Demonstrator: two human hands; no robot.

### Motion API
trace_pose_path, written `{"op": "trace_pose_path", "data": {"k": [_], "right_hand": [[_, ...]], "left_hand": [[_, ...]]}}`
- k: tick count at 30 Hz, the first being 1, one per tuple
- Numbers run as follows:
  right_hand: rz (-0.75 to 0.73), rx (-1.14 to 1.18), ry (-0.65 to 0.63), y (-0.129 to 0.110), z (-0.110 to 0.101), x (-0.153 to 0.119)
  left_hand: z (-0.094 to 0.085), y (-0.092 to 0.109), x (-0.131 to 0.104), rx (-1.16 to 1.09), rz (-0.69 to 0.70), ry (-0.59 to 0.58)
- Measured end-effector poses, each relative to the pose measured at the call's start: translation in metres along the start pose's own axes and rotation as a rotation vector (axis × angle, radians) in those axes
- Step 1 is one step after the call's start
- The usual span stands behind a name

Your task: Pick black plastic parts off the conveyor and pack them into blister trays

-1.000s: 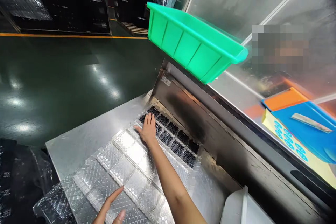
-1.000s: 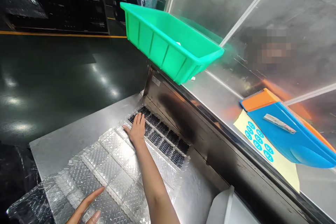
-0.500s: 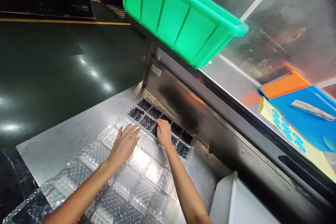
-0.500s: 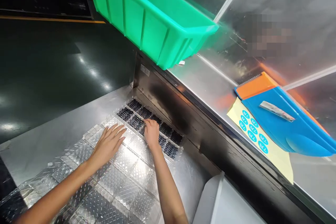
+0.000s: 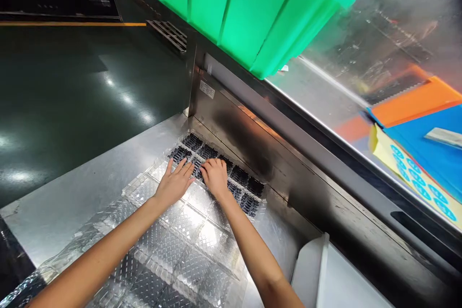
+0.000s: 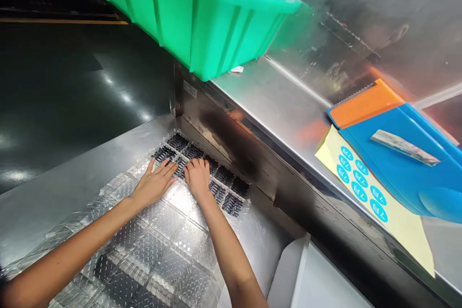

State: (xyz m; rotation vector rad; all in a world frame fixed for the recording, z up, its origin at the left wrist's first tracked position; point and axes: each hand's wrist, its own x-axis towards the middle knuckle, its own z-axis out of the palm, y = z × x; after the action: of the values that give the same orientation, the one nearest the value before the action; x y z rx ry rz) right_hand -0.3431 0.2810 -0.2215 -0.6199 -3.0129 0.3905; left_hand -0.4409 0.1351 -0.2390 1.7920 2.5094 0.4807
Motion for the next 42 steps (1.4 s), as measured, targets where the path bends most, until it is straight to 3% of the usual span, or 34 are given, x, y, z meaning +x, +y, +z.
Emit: {"op": "trace_pose_path", "data": {"k": [5,8,16,28,33,37,39,42], "right_hand": [[-0.010,-0.013,-0.102,-0.002,-0.007,0.041],[-0.006,-0.021,-0.153,-0.004,-0.006,0.051],[0.066,-0.009,-0.123,-0.006,0.004,0.040],[0.011,0.232,0.039,0.005,0.003,0.024],[0.029,0.371,0.195,0.007,-0.006,-0.018],[0.022,0.483,0.298,-0.022,-0.015,-0.084],[0.011,0.517,0.338,-0.040,-0.017,-0.126],[0.038,0.609,0.268,-0.059,-0.021,-0.189]], "left_hand": [[-0.002,0.002,0.005,0.032,0.011,0.008],[-0.003,0.002,0.010,0.058,0.008,0.008],[-0.010,0.006,0.016,0.089,0.010,-0.003],[0.000,0.006,0.005,0.067,-0.053,-0.055],[0.009,0.014,0.007,0.008,-0.115,-0.084],[0.010,0.022,0.018,-0.053,-0.174,-0.161],[-0.003,0.029,0.021,-0.088,-0.206,-0.172],[-0.047,0.051,0.011,-0.161,-0.199,-0.116]]}}
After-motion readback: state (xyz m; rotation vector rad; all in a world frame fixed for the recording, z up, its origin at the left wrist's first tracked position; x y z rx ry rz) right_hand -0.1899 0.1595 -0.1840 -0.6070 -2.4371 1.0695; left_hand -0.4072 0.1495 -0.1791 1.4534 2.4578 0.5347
